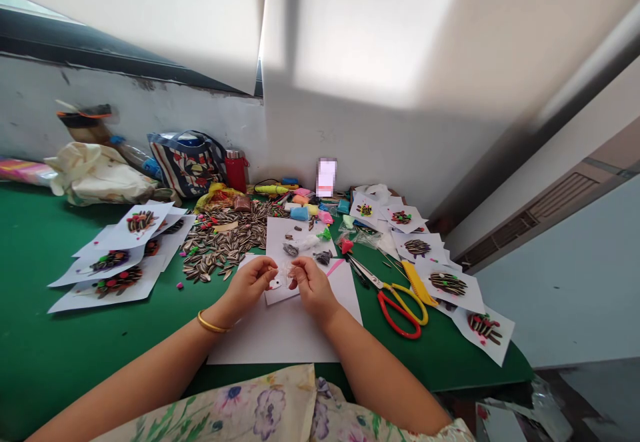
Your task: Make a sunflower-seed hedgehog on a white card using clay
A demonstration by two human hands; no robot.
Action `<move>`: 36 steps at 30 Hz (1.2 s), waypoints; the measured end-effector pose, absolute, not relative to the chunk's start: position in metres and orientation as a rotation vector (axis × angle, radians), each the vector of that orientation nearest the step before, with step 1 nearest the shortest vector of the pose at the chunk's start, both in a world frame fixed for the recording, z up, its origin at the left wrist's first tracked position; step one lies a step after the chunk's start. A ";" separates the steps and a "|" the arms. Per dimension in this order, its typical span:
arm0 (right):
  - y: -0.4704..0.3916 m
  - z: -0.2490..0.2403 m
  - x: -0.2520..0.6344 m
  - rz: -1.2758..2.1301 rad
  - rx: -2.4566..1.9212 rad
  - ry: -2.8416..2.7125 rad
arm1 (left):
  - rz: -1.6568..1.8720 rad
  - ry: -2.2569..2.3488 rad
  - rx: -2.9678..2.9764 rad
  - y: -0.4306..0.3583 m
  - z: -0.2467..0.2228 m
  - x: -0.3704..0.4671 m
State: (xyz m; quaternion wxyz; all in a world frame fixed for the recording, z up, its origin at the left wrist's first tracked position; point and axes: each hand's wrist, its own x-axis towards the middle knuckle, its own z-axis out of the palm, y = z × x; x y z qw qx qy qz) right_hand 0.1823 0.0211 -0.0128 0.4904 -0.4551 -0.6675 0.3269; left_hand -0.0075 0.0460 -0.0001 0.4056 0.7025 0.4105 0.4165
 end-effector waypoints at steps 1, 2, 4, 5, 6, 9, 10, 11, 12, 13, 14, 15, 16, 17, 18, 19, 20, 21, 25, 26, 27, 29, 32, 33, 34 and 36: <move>0.021 -0.013 0.182 0.800 -1.099 -1.626 | 1.043 1.036 1.766 0.046 0.000 -0.007; 0.021 -0.013 0.182 0.806 -1.092 -1.632 | 1.038 1.034 1.757 0.045 0.000 -0.007; 0.021 -0.013 0.181 0.812 -1.083 -1.642 | 1.035 1.026 1.736 0.045 0.000 -0.007; 0.020 -0.012 0.181 0.812 -1.082 -1.647 | 1.030 1.024 1.728 0.045 -0.001 -0.007; 0.020 -0.012 0.180 0.812 -1.083 -1.651 | 1.025 1.027 1.723 0.045 -0.001 -0.007; 0.019 -0.009 0.180 0.813 -1.081 -1.657 | 1.038 1.059 1.729 0.046 -0.001 -0.007; 0.019 -0.009 0.180 0.812 -1.082 -1.657 | 1.056 1.063 1.733 0.046 0.000 -0.007; 0.019 -0.009 0.180 0.809 -1.084 -1.656 | 1.076 1.057 1.731 0.046 0.000 -0.007; 0.020 -0.009 0.180 0.807 -1.086 -1.653 | 1.094 1.040 1.719 0.046 0.000 -0.007; 0.020 -0.010 0.180 0.807 -1.087 -1.646 | 1.109 1.015 1.704 0.046 0.000 -0.007; 0.020 -0.011 0.181 0.812 -1.086 -1.633 | 1.124 0.990 1.692 0.045 0.000 -0.007; 0.021 -0.013 0.181 0.820 -1.084 -1.617 | 1.137 0.974 1.691 0.045 0.000 -0.006; 0.022 -0.014 0.181 0.831 -1.081 -1.599 | 1.148 0.969 1.702 0.045 -0.001 -0.006; 0.023 -0.016 0.181 0.841 -1.077 -1.581 | 1.156 0.977 1.724 0.044 -0.001 -0.006; 0.023 -0.017 0.182 0.848 -1.074 -1.565 | 1.159 0.991 1.750 0.044 -0.002 -0.006; 0.024 -0.018 0.182 0.851 -1.069 -1.554 | 1.157 1.008 1.773 0.044 -0.003 -0.006; 0.024 -0.018 0.182 0.851 -1.065 -1.550 | 1.145 1.022 1.793 0.044 -0.003 -0.007; 0.024 -0.018 0.182 0.851 -1.062 -1.555 | 1.128 1.033 1.809 0.044 -0.003 -0.007; 0.022 -0.013 0.181 0.834 -1.079 -1.625 | 1.063 1.073 1.872 0.044 -0.003 -0.008; 0.021 -0.012 0.181 0.832 -1.083 -1.643 | 1.060 1.084 1.878 0.044 -0.004 -0.008; 0.020 -0.011 0.180 0.835 -1.081 -1.660 | 1.063 1.090 1.880 0.044 -0.004 -0.007; 0.019 -0.010 0.179 0.863 -1.061 -1.694 | 1.074 1.092 1.890 0.044 -0.005 -0.007; 0.017 -0.009 0.178 0.920 -1.005 -1.746 | 1.064 1.096 1.965 0.043 -0.003 -0.007; 0.017 -0.009 0.177 0.932 -0.989 -1.757 | 1.056 1.102 2.001 0.042 -0.001 -0.008; 0.016 -0.009 0.177 0.940 -0.977 -1.760 | 1.044 1.106 2.038 0.041 0.001 -0.008; 0.017 -0.010 0.176 0.952 -0.974 -1.739 | 1.006 1.092 2.115 0.039 0.005 -0.008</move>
